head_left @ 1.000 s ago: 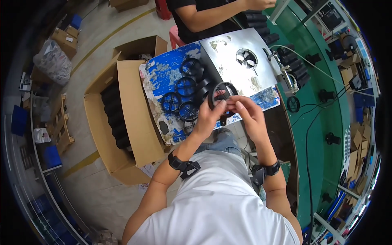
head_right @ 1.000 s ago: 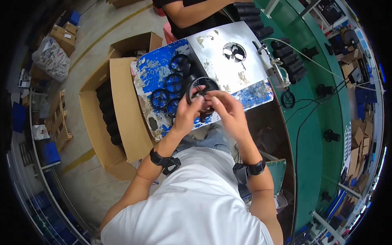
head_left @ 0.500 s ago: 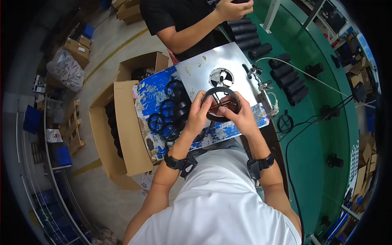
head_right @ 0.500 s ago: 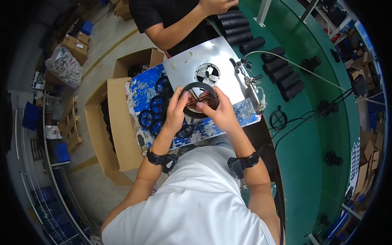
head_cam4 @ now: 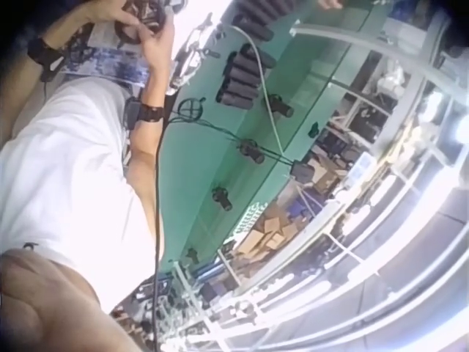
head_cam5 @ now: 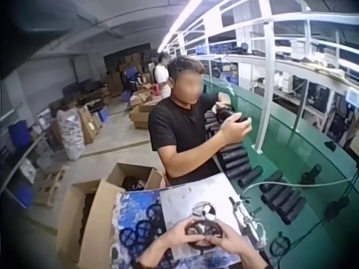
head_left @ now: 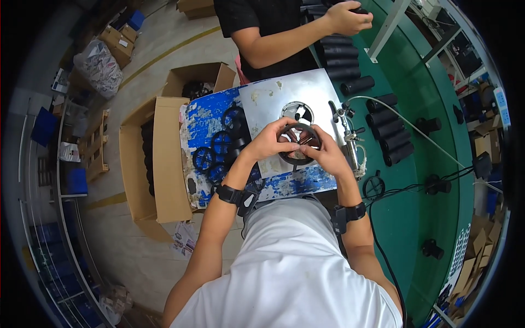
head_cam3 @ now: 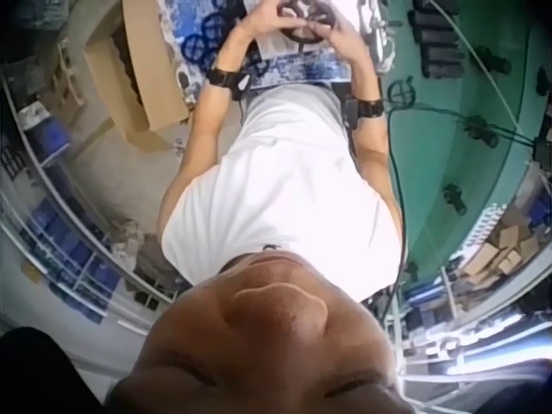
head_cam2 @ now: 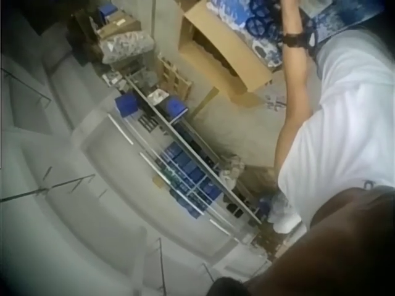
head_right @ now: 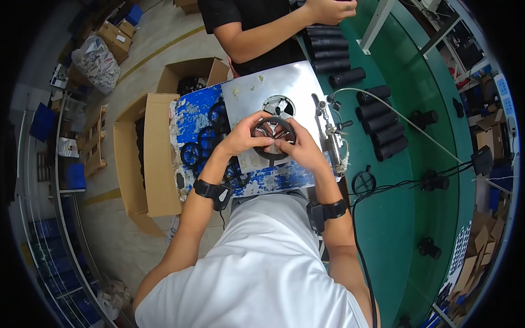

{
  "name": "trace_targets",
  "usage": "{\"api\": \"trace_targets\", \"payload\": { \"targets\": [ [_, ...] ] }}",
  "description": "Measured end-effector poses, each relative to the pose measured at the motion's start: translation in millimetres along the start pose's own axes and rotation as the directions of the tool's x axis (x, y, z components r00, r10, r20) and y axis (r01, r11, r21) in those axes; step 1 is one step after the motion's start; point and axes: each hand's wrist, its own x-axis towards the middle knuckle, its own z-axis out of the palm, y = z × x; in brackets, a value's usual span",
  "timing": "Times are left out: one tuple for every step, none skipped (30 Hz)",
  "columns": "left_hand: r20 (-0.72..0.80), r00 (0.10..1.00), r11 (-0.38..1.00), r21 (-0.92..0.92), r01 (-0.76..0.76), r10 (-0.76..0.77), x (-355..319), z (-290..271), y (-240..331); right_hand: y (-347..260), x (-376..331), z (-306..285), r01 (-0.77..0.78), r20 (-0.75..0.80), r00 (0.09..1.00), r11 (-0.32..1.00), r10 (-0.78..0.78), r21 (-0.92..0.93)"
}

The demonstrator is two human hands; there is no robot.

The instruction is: The person picks up microphone bodies from the table and places them into a box, then takes a shock mount and fits it onto a microphone. They press the assembly into a fixture on the table and place the completed unit back into the box.

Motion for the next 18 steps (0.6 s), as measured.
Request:
{"api": "trace_targets", "payload": {
  "targets": [
    [0.003,1.0,1.0,0.001,-0.009,0.009,2,-1,-3,8,0,-2,-0.01,-0.018,1.0,0.998,0.009,-0.067],
    [-0.035,0.999,0.999,0.037,-0.017,0.019,4,-2,-7,13,4,1,0.076,-0.085,0.992,0.98,-0.093,-0.182],
    [-0.077,0.997,0.997,0.073,-0.023,0.028,5,-1,-8,16,8,5,0.151,-0.136,0.971,0.943,-0.198,-0.297],
    [-0.144,0.989,0.992,0.12,-0.026,0.043,6,3,-11,18,11,7,0.157,-0.132,0.97,0.941,-0.204,-0.301],
    [-0.145,0.988,0.992,0.122,-0.033,0.05,10,6,-13,20,15,7,0.126,-0.204,0.961,0.95,-0.188,-0.285],
    [-0.208,0.974,0.977,0.209,-0.045,0.09,13,8,-14,19,18,8,0.095,-0.276,0.946,0.959,-0.17,-0.266],
    [-0.266,0.955,0.954,0.295,-0.051,0.133,16,10,-14,18,19,7,0.099,-0.275,0.945,0.958,-0.175,-0.269],
    [-0.304,0.947,0.946,0.324,-0.003,0.107,18,10,-14,17,21,6,0.109,-0.268,0.936,0.912,-0.229,-0.396],
    [-0.304,0.946,0.946,0.324,-0.007,0.111,20,8,-15,16,21,4,0.116,-0.251,0.927,0.849,-0.279,-0.516],
    [-0.303,0.945,0.926,0.378,-0.003,0.126,23,5,-16,17,23,4,0.118,-0.248,0.927,0.846,-0.281,-0.519],
    [-0.302,0.943,0.903,0.43,0.003,0.141,26,3,-17,19,26,3,0.123,-0.25,0.925,0.846,-0.288,-0.518],
    [-0.241,0.926,0.797,0.596,-0.095,0.29,28,1,-16,19,29,1,0.13,-0.25,0.922,0.846,-0.295,-0.518],
    [-0.245,0.924,0.798,0.595,-0.097,0.295,31,-1,-15,19,31,-1,0.133,-0.244,0.923,0.843,-0.297,-0.521],
    [-0.268,0.944,0.833,0.553,-0.014,0.194,34,-3,-14,18,34,-3,0.12,-0.245,0.929,0.853,-0.277,-0.508],
    [-0.284,0.955,0.859,0.507,0.072,0.087,35,-3,-11,19,35,-4,0.105,-0.249,0.934,0.864,-0.255,-0.493],
    [-0.338,0.941,0.879,0.459,0.133,0.034,35,4,-5,21,38,-2,0.046,-0.311,0.924,0.87,-0.224,-0.491],
    [-0.342,0.939,0.879,0.457,0.134,0.035,42,6,-13,21,43,-1,0.047,-0.307,0.925,0.87,-0.223,-0.491],
    [-0.411,0.87,0.776,0.628,0.054,0.273,48,2,-27,19,51,4,0.048,-0.36,0.892,0.849,-0.273,-0.526]
  ]
}}
